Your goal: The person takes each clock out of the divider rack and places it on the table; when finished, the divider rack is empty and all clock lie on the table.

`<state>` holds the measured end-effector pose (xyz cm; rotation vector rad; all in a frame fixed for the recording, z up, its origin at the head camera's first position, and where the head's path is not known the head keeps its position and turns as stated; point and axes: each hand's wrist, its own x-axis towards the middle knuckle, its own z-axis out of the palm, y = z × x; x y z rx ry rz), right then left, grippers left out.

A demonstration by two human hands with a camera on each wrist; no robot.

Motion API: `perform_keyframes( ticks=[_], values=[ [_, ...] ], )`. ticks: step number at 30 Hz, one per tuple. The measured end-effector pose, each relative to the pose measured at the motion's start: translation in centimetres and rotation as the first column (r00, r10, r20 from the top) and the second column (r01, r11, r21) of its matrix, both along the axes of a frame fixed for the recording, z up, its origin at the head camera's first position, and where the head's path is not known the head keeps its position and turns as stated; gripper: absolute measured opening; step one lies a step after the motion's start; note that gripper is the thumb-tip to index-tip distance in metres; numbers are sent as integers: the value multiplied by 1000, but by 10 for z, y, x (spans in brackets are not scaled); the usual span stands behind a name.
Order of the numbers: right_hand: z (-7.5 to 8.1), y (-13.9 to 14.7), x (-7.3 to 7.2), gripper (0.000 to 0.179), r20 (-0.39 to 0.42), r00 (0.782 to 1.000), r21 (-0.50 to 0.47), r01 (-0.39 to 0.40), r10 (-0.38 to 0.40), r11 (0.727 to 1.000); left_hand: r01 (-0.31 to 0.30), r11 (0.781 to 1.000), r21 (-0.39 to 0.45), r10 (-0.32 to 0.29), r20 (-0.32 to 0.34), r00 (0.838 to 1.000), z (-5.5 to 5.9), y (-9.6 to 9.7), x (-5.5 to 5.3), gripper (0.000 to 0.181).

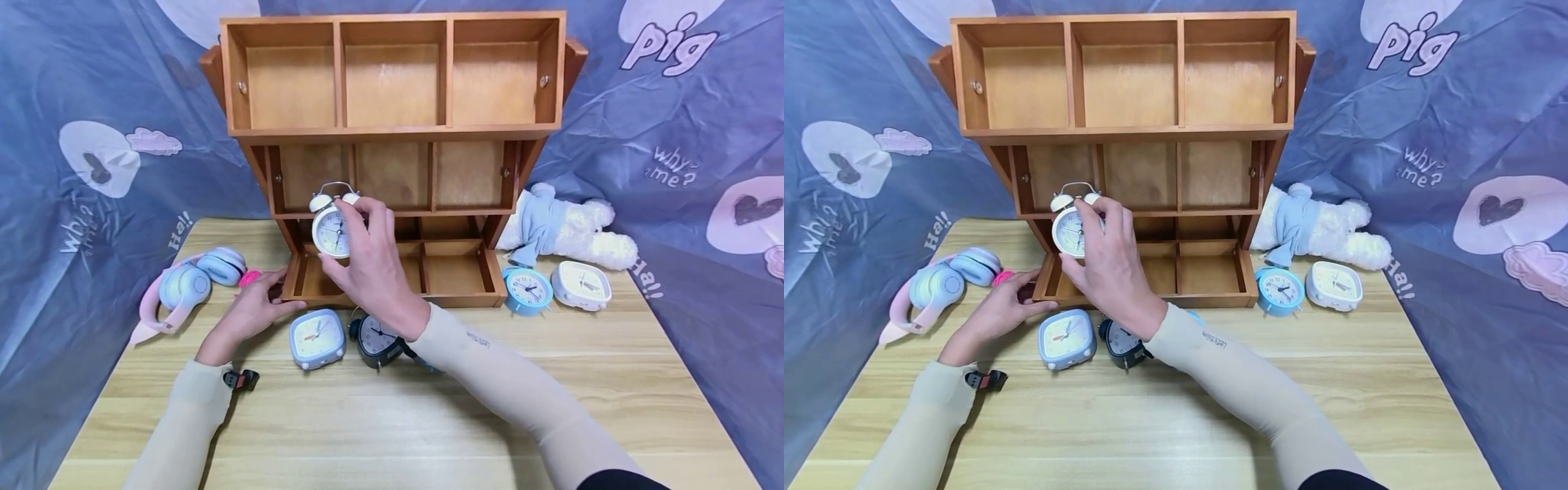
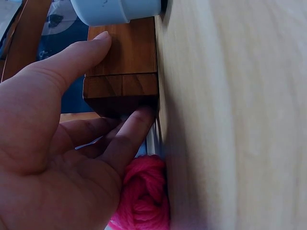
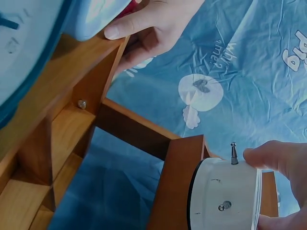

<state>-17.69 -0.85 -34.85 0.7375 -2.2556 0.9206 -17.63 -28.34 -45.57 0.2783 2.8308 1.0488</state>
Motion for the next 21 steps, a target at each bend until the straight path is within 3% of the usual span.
perform_keyframes(
  ticks=[21],
  values=[
    [-10,35,14,76,39,999,25,16,-17,1000,-6,1000,9,6,15,1000,-1,1,-2,91]
  ],
)
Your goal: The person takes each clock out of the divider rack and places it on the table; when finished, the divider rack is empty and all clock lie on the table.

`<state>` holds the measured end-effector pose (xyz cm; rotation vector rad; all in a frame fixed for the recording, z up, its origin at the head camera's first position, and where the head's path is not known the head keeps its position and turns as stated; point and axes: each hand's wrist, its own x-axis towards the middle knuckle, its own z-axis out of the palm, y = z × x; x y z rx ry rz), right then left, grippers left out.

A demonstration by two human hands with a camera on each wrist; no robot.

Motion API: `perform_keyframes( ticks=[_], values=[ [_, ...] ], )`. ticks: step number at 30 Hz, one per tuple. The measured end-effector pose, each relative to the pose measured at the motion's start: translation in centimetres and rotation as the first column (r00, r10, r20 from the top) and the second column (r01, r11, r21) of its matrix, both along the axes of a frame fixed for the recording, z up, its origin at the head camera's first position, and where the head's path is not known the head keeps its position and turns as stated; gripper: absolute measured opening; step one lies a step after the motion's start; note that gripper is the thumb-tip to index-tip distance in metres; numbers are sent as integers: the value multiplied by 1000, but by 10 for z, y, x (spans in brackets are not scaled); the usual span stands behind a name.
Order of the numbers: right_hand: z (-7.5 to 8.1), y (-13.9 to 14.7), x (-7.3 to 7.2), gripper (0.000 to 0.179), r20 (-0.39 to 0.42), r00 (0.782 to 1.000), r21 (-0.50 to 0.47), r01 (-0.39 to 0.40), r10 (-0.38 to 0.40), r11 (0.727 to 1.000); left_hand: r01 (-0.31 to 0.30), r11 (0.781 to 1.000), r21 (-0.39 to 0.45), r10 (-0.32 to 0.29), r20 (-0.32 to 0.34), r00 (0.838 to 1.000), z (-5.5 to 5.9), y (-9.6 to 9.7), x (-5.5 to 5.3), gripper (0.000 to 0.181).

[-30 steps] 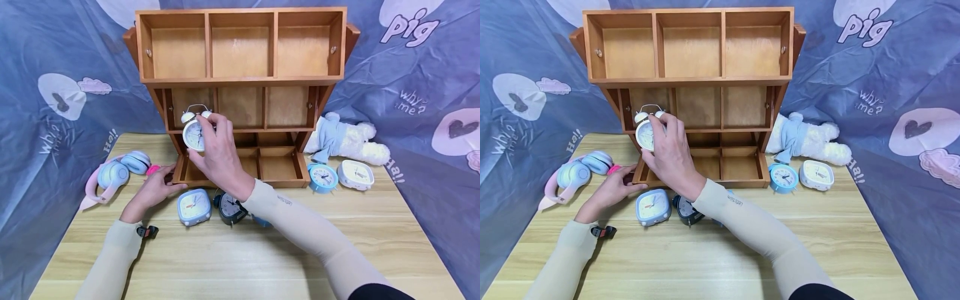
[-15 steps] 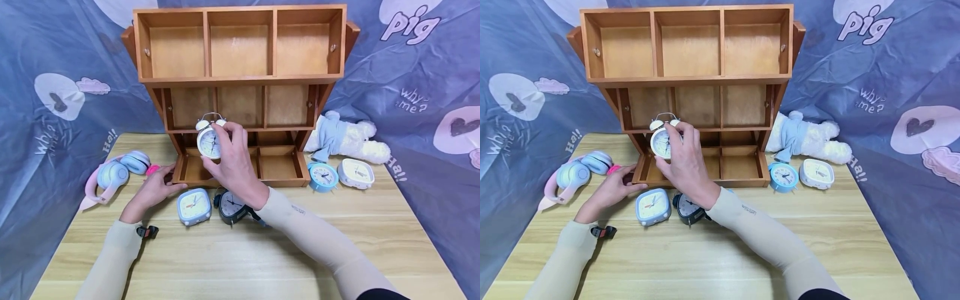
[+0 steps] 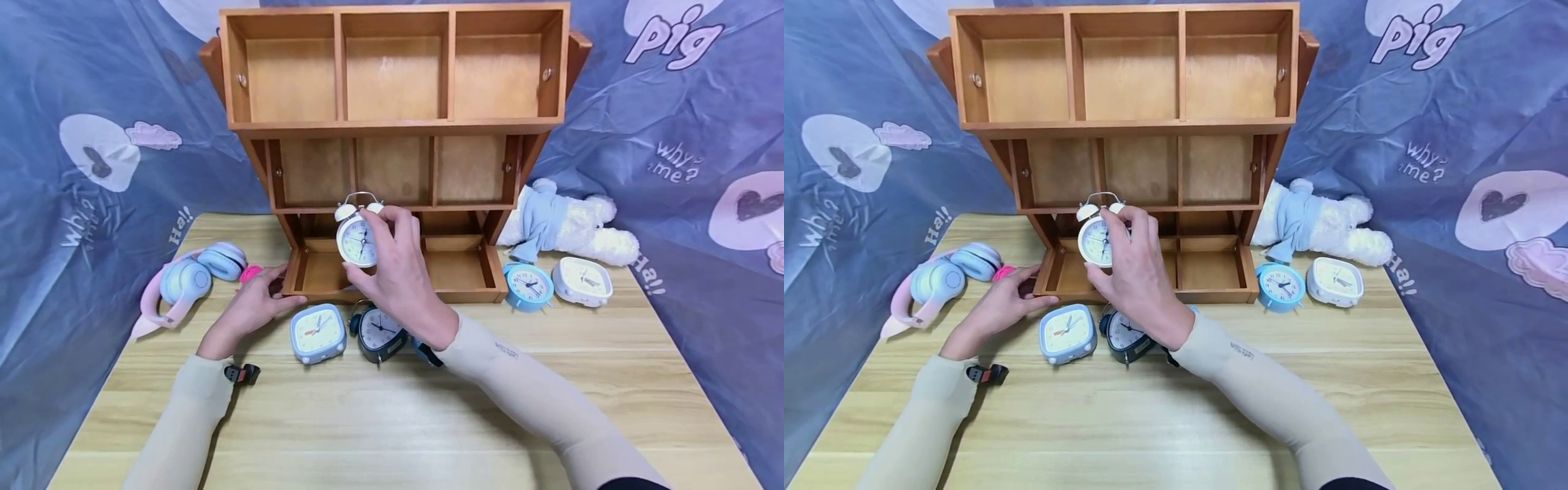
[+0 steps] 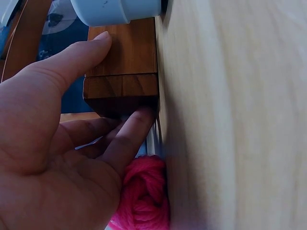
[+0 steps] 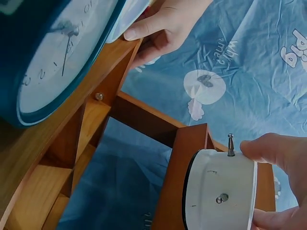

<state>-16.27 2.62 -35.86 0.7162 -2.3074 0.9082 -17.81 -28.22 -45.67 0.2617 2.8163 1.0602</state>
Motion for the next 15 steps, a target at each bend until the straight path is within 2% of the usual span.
perform_keyframes(
  ticks=[15],
  values=[
    [-10,27,20,78,38,999,-13,6,-6,1000,1,1000,-7,0,8,1000,-1,-1,0,92]
  ],
)
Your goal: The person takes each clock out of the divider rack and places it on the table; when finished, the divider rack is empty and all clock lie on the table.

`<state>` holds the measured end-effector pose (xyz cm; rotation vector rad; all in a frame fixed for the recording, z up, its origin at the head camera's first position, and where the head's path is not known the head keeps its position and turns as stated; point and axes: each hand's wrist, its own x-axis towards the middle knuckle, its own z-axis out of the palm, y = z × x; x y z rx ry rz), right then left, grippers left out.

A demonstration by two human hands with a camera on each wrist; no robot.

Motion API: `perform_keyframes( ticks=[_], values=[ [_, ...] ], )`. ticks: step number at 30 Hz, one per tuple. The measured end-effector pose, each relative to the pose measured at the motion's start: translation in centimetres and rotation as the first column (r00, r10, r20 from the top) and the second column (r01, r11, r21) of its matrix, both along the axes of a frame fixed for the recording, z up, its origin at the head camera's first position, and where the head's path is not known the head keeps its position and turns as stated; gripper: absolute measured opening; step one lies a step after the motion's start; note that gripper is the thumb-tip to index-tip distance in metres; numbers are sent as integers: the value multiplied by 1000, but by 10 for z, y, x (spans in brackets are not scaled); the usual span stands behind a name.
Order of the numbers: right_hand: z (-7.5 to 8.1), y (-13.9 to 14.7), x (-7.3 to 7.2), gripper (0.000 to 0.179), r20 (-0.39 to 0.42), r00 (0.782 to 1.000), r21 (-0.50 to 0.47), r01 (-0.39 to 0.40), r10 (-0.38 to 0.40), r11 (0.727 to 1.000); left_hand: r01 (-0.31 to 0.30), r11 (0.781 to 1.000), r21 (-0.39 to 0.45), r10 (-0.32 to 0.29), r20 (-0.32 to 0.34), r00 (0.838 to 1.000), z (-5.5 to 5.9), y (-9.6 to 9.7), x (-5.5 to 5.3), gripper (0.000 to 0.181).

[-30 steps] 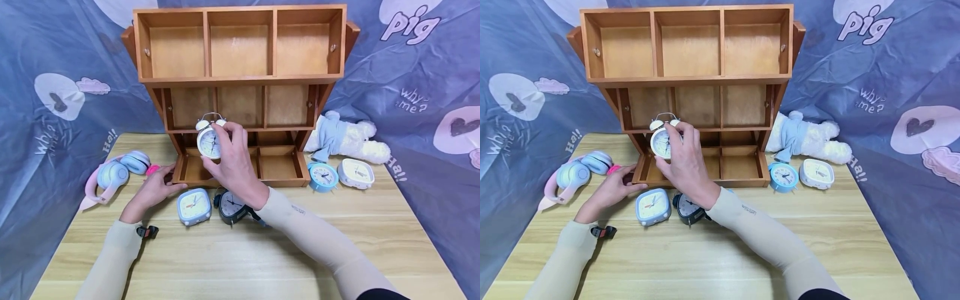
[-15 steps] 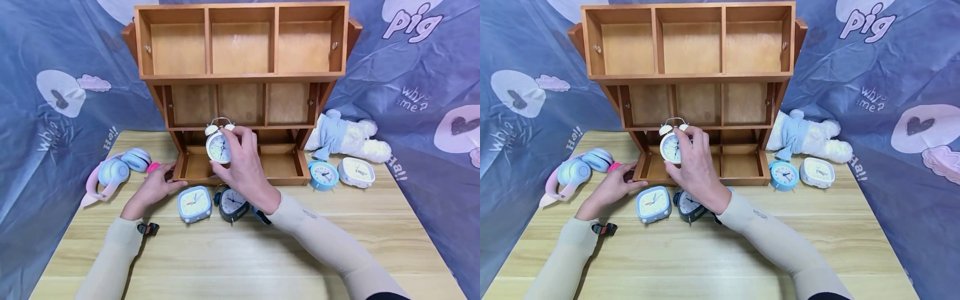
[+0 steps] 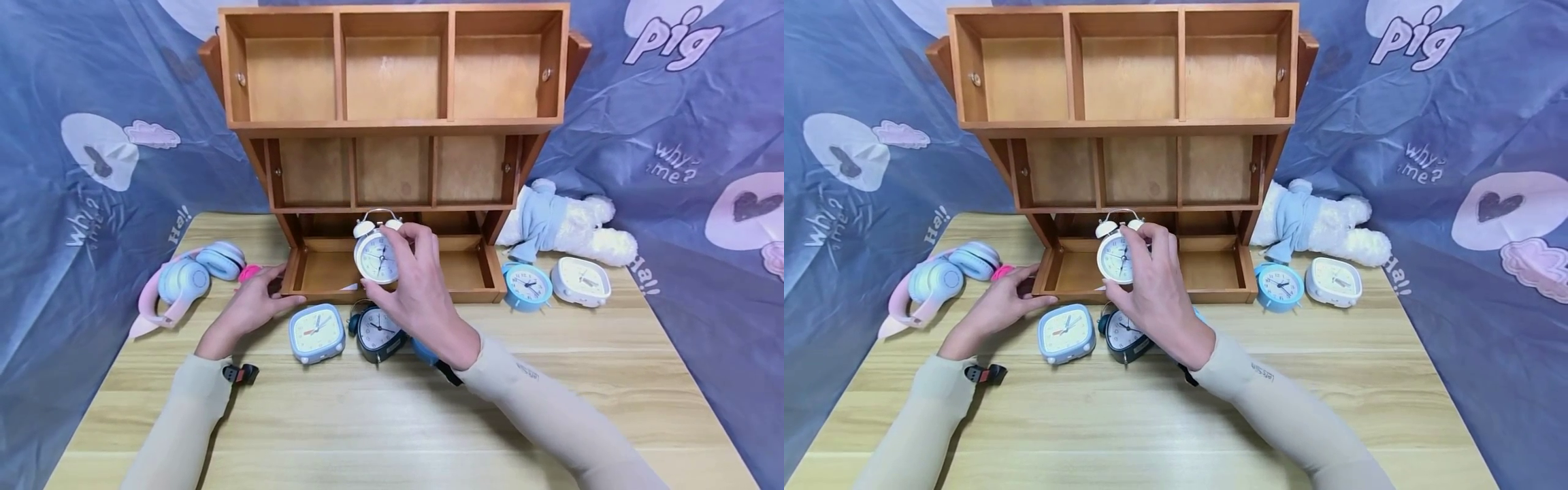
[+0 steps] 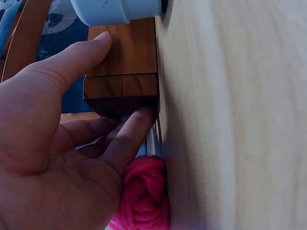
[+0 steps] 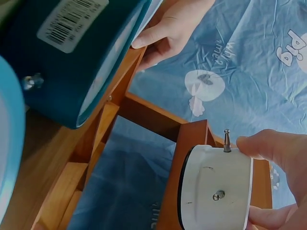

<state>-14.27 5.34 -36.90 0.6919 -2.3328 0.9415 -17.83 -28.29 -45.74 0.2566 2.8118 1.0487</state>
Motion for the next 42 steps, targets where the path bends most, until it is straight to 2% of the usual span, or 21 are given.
perform_keyframes(
  ticks=[7,17,26,42],
  values=[
    [-4,15,10,78,31,999,12,18,-19,1000,-4,1000,-5,4,4,1000,-1,0,2,94],
    [-10,37,24,79,90,991,23,94,-96,995,2,1000,3,-2,0,1000,0,1,5,93],
    [-19,58,31,84,200,964,38,169,-173,985,1,1000,3,-1,-2,1000,1,1,1,93],
    [-36,100,38,80,295,932,30,210,-210,977,5,1000,-2,-5,0,1000,2,1,0,93]
  ],
)
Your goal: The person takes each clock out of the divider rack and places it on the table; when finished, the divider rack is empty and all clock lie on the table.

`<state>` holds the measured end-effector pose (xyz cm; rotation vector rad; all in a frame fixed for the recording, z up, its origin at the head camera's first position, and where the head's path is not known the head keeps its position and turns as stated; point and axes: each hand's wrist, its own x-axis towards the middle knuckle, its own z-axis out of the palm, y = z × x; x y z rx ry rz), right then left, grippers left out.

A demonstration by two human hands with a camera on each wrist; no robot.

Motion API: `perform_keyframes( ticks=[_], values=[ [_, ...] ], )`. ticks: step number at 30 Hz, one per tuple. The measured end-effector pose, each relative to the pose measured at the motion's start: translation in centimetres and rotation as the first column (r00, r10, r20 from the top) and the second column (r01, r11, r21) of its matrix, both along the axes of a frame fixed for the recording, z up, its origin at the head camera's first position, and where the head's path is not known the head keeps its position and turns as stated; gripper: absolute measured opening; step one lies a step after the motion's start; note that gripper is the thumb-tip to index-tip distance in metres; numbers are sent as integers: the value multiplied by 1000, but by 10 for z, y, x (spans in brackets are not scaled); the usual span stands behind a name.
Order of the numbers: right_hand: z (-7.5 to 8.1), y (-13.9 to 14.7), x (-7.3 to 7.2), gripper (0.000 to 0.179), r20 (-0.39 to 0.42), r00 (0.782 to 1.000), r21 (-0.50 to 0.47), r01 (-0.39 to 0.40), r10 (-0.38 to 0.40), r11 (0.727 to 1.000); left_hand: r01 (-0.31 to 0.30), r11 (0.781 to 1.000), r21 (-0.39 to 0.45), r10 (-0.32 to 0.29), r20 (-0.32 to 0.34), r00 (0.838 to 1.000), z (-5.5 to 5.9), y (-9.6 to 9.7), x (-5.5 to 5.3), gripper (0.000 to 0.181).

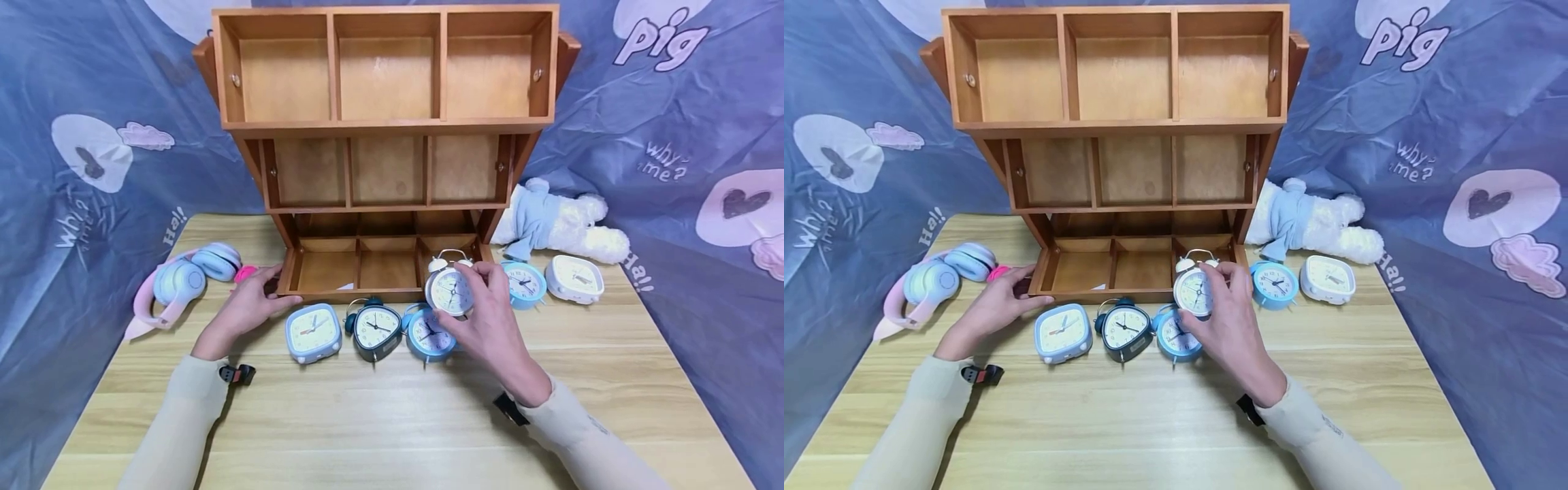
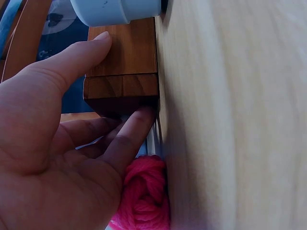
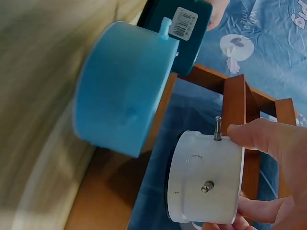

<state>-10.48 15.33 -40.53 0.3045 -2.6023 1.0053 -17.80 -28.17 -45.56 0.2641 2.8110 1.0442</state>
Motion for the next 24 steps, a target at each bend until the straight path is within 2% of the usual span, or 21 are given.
perform_keyframes(
  ticks=[11,24],
  values=[
    [-7,23,13,79,74,997,23,34,-35,999,-4,1000,7,4,12,1000,0,-2,-1,95],
    [-15,42,23,82,36,998,54,58,-60,997,-1,1000,5,1,9,1000,-2,-2,0,95]
  ],
)
